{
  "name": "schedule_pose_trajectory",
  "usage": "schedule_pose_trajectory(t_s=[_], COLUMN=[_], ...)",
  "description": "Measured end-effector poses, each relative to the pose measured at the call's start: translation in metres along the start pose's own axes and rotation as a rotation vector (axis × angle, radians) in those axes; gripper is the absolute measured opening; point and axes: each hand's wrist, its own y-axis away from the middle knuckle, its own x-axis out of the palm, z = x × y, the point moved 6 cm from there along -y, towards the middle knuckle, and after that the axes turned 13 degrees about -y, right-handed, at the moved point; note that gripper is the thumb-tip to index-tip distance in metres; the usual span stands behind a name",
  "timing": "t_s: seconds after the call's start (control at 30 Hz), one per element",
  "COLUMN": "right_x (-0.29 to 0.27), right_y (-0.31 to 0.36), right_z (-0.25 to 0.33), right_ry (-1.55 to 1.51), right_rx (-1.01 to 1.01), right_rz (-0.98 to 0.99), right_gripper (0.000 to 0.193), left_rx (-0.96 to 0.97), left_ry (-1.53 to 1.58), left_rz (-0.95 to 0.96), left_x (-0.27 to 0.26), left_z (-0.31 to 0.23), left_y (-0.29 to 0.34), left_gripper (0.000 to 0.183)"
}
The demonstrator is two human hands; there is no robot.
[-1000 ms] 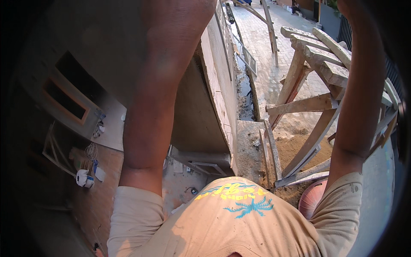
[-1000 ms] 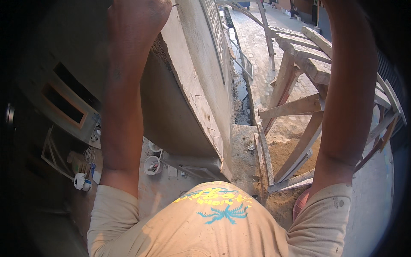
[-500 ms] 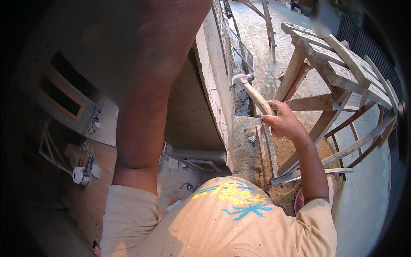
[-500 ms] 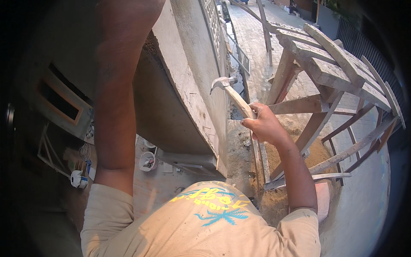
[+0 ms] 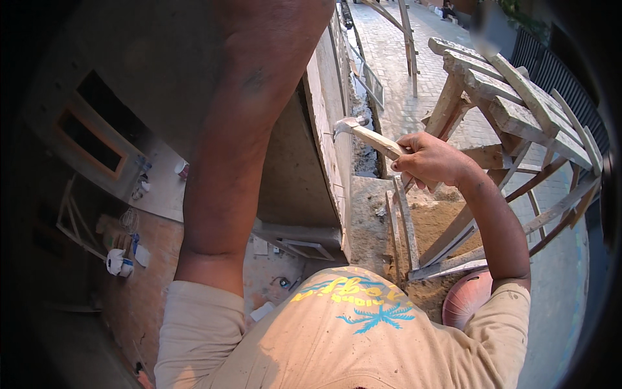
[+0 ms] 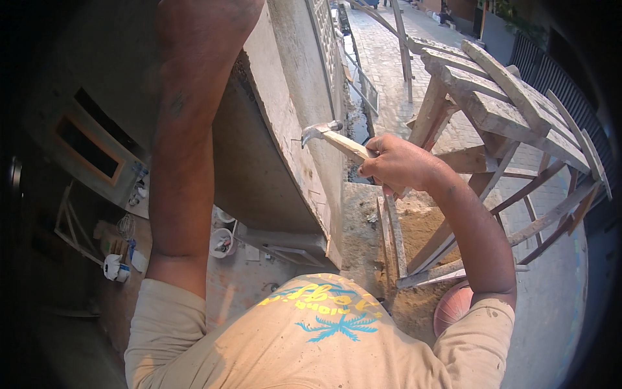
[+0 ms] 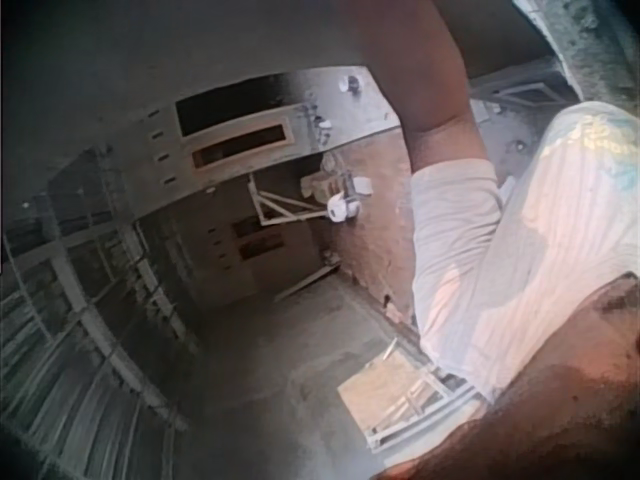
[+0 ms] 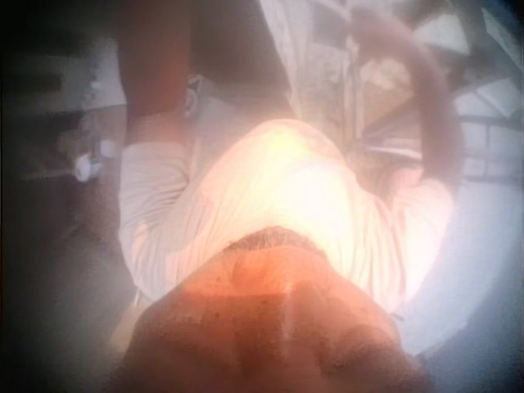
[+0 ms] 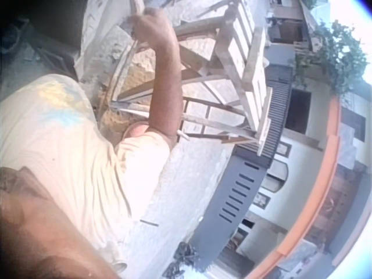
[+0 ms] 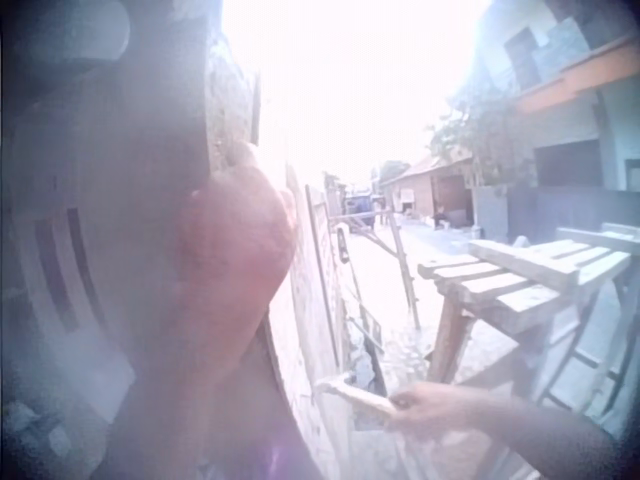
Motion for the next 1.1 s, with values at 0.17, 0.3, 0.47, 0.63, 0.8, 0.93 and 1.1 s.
schedule_pose_trajectory(t_s=[0.17,0.3,0.47,0.63,0.8,0.93,1.1], right_x=[0.001,0.001,0.003,-0.006,-0.018,-0.003,0.011], right_y=[-0.002,-0.007,0.0,0.0,0.0,-0.013,-0.004], right_z=[0.015,0.008,0.023,0.024,0.033,0.039,0.072], right_ry=[0.024,0.016,0.003,0.201,0.529,1.044,1.054], right_rx=[0.001,0.001,0.016,0.0,0.028,-0.133,-0.148], right_rz=[0.034,0.007,0.051,0.166,0.129,-0.103,-0.077], right_gripper=[0.032,0.029,0.028,0.031,0.036,0.034,0.028], left_rx=[0.021,0.031,0.059,0.097,0.093,0.059,0.104], left_ry=[-0.003,0.022,0.104,0.293,0.068,0.008,0.218], left_rz=[-0.08,-0.122,-0.009,0.207,-0.125,-0.089,0.128], left_x=[-0.003,0.001,0.003,0.018,0.0,0.001,0.008], left_z=[0.005,-0.002,0.013,0.03,0.004,-0.002,0.048], left_y=[0.0,0.004,-0.014,-0.034,0.006,0.005,-0.047], left_gripper=[0.03,0.03,0.031,0.034,0.044,0.049,0.039])
